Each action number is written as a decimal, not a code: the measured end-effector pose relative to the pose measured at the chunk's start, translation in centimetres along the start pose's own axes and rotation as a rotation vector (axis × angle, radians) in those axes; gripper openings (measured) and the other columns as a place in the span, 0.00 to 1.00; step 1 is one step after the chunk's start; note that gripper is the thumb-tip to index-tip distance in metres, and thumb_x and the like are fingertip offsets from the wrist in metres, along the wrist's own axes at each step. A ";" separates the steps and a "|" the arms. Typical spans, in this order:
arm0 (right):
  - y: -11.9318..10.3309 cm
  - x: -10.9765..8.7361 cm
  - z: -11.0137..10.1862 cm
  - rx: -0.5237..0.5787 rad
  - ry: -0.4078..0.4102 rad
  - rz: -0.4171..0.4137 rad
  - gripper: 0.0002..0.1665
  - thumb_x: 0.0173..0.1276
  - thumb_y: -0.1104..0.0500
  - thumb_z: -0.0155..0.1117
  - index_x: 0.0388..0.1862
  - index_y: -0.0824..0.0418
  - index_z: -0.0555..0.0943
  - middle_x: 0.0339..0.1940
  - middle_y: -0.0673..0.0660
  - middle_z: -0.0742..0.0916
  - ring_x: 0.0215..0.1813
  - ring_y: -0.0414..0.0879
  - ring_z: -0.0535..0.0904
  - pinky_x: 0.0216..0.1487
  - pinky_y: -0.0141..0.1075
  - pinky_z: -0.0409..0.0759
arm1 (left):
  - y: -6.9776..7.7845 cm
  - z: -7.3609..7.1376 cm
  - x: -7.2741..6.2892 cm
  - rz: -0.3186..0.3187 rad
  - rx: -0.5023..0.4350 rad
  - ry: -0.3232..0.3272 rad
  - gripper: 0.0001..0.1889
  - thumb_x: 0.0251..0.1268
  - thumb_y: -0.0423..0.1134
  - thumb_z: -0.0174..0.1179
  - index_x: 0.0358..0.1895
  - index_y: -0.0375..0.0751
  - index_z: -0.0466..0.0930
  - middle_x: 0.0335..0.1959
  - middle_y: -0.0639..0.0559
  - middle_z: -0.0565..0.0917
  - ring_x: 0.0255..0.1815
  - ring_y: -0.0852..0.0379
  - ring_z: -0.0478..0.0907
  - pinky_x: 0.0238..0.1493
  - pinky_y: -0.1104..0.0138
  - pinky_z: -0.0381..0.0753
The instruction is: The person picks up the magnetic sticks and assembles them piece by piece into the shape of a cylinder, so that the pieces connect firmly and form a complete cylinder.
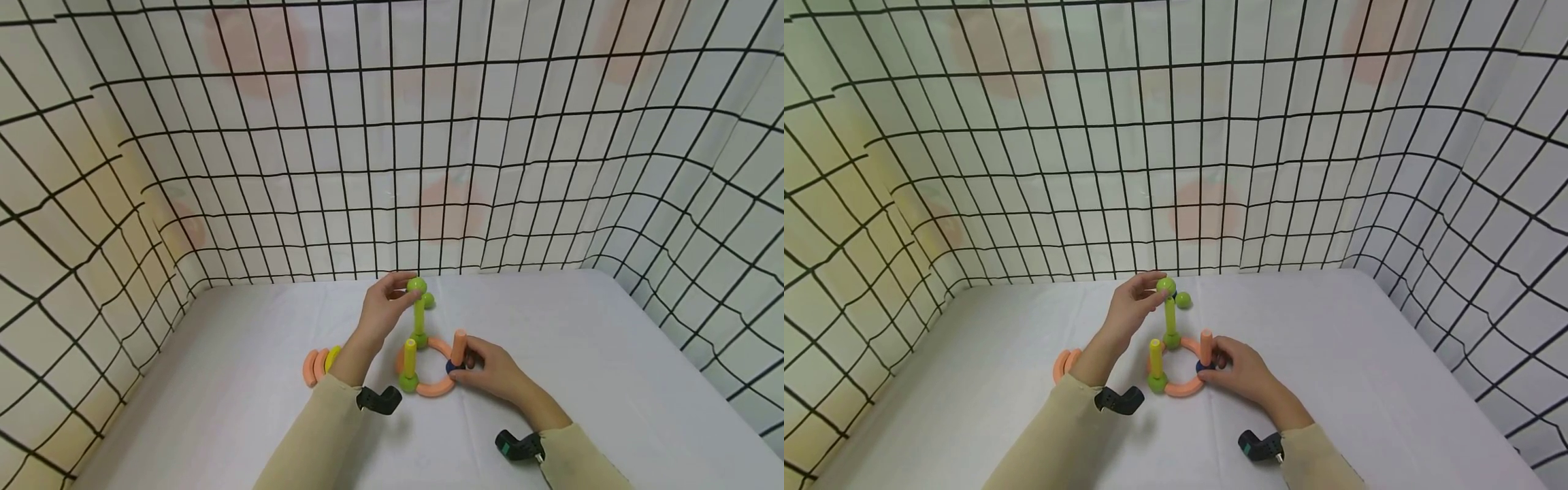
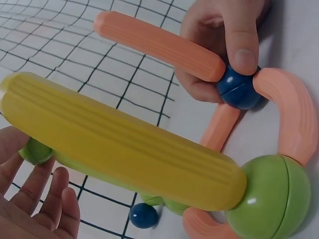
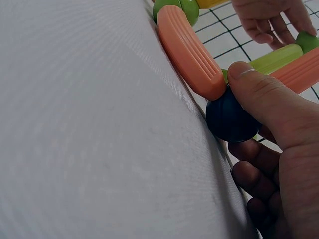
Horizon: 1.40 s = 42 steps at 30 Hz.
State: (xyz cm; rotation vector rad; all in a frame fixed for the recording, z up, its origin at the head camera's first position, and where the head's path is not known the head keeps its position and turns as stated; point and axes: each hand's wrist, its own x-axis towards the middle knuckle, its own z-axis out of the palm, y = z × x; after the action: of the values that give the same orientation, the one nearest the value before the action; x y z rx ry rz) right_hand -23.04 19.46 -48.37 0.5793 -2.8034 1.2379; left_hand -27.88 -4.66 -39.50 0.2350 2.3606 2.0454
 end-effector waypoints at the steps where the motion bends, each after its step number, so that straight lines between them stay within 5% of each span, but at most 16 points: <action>1: 0.0 0.0 0.0 0.000 -0.001 0.004 0.19 0.57 0.43 0.77 0.40 0.46 0.78 0.31 0.46 0.79 0.35 0.39 0.72 0.36 0.31 0.70 | 0.0 0.0 0.0 0.002 0.010 -0.002 0.18 0.65 0.42 0.67 0.58 0.57 0.82 0.56 0.53 0.83 0.53 0.54 0.77 0.51 0.64 0.78; 26: 0.0 0.0 0.1 -0.010 0.003 -0.017 0.19 0.58 0.44 0.77 0.41 0.49 0.79 0.31 0.46 0.79 0.35 0.38 0.72 0.36 0.30 0.70 | -0.8 0.0 -0.3 0.062 0.041 -0.057 0.21 0.67 0.41 0.66 0.62 0.56 0.80 0.56 0.55 0.82 0.56 0.54 0.77 0.55 0.59 0.77; 42: 0.1 0.0 0.0 -0.008 0.004 -0.013 0.20 0.57 0.43 0.77 0.41 0.48 0.79 0.31 0.45 0.79 0.36 0.38 0.73 0.37 0.30 0.72 | -0.8 0.2 -0.3 0.024 0.014 -0.028 0.20 0.67 0.42 0.65 0.61 0.58 0.80 0.54 0.54 0.83 0.57 0.55 0.77 0.56 0.60 0.78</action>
State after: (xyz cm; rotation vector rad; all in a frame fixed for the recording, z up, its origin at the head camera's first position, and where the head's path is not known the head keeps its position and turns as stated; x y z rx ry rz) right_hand -23.07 19.50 -48.47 0.5924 -2.7958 1.2230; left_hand -27.70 -4.61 -40.32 0.2914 2.3682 2.0215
